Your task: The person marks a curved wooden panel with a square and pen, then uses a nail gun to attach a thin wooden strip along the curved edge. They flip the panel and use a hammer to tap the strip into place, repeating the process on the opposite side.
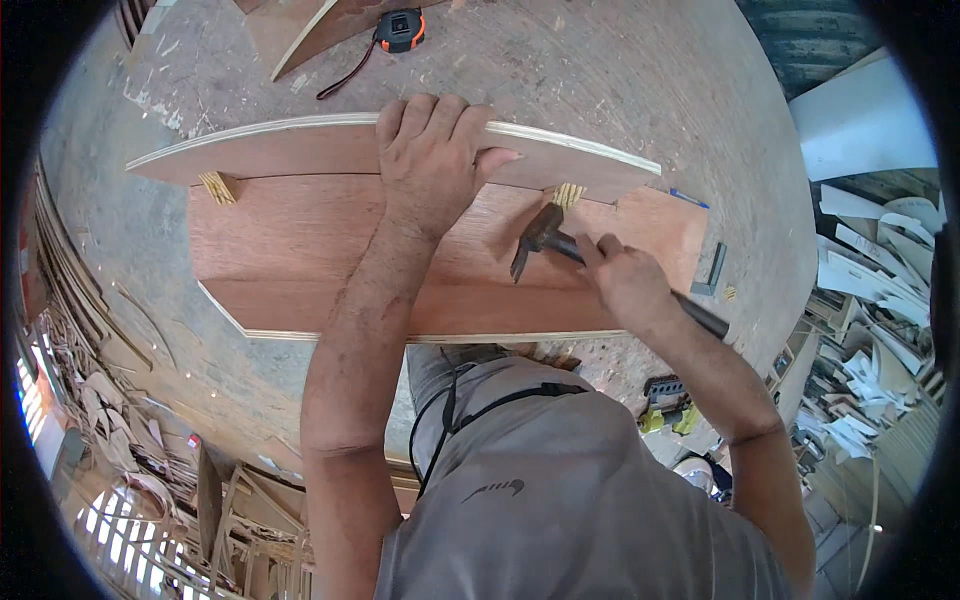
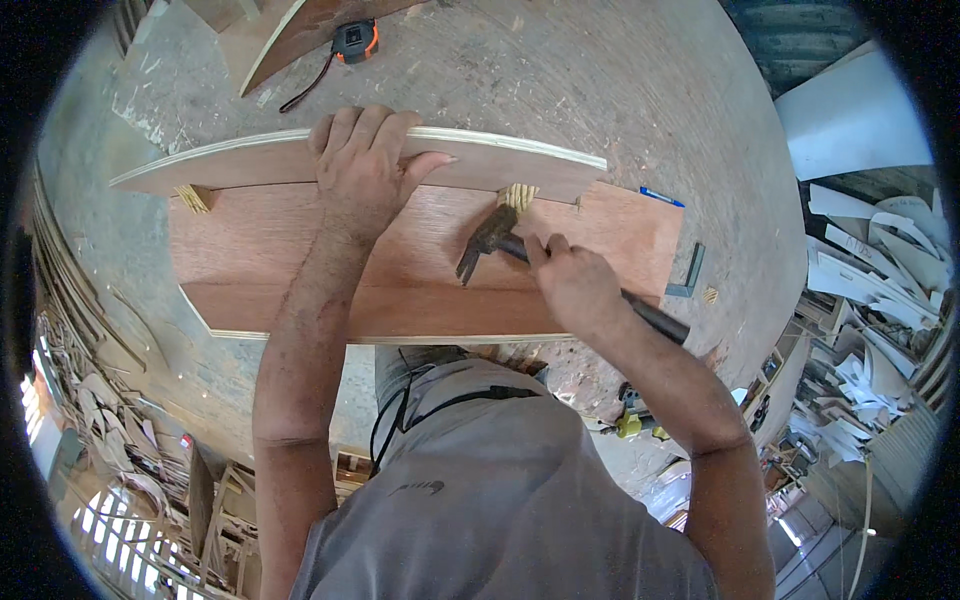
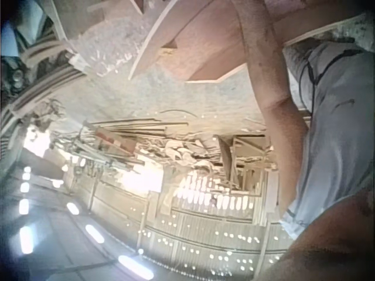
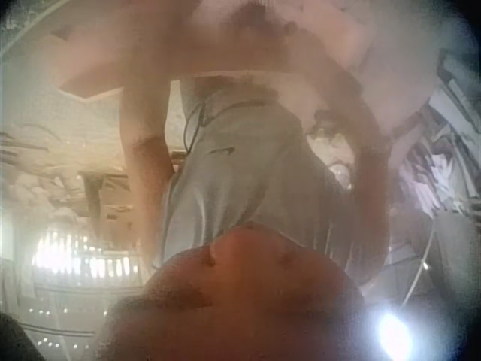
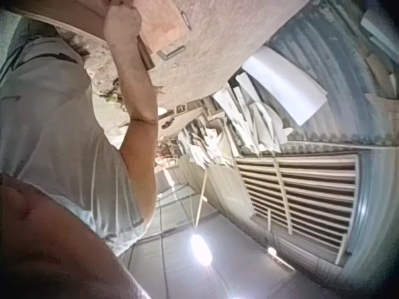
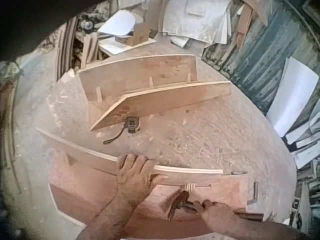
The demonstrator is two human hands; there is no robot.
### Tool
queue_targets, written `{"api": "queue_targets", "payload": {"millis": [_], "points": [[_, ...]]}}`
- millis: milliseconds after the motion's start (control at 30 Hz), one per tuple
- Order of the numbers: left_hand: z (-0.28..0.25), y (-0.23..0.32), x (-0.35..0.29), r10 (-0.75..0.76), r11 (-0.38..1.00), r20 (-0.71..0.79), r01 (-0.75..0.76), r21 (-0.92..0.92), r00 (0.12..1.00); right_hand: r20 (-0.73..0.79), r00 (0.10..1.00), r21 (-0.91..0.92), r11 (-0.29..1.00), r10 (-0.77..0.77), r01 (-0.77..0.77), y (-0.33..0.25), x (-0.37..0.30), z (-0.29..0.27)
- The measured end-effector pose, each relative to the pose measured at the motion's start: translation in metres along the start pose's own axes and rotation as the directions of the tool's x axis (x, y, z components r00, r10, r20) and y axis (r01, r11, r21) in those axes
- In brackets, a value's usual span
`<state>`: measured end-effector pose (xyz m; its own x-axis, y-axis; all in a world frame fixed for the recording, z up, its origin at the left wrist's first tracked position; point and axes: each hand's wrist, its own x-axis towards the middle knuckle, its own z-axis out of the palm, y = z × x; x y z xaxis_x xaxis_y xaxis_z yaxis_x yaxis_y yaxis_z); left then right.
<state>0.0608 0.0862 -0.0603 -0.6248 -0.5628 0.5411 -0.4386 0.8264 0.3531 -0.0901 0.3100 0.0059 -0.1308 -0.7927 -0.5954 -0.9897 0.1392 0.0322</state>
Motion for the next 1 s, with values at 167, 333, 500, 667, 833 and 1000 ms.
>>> {"api": "queue_targets", "payload": {"millis": [167, 333, 500, 667, 833, 1000], "points": [[0.0, -0.004, 0.0, -0.008, 1.0, 0.008, 0.008, -0.021, 1.0, -0.231, 0.955, 0.111, 0.97, -0.185, 0.215, -0.001, -0.004, -0.009], [0.0, -0.001, 0.002, -0.007, 1.0, 0.018, 0.007, 0.004, 1.0, 0.002, 0.994, -0.025, 0.994, -0.107, 0.107, 0.031, 0.009, -0.008], [0.001, -0.001, 0.001, 0.007, 1.0, 0.001, -0.007, 0.012, 1.0, -0.243, 0.922, 0.091, 0.94, -0.3, 0.33, 0.043, -0.002, -0.003], [0.001, -0.001, 0.001, 0.009, 1.0, 0.003, -0.009, 0.023, 1.0, -0.233, 0.938, 0.021, 0.963, -0.258, 0.27, 0.083, 0.014, 0.016], [0.004, -0.002, -0.001, 0.008, 0.998, 0.003, -0.008, 0.057, 1.0, -0.284, 0.862, 0.034, 0.895, -0.419, 0.446, 0.076, 0.002, 0.013], [0.005, -0.001, 0.0, 0.007, 0.998, 0.008, -0.007, 0.064, 1.0, -0.301, 0.879, 0.049, 0.914, -0.37, 0.402, 0.089, 0.014, 0.03]]}}
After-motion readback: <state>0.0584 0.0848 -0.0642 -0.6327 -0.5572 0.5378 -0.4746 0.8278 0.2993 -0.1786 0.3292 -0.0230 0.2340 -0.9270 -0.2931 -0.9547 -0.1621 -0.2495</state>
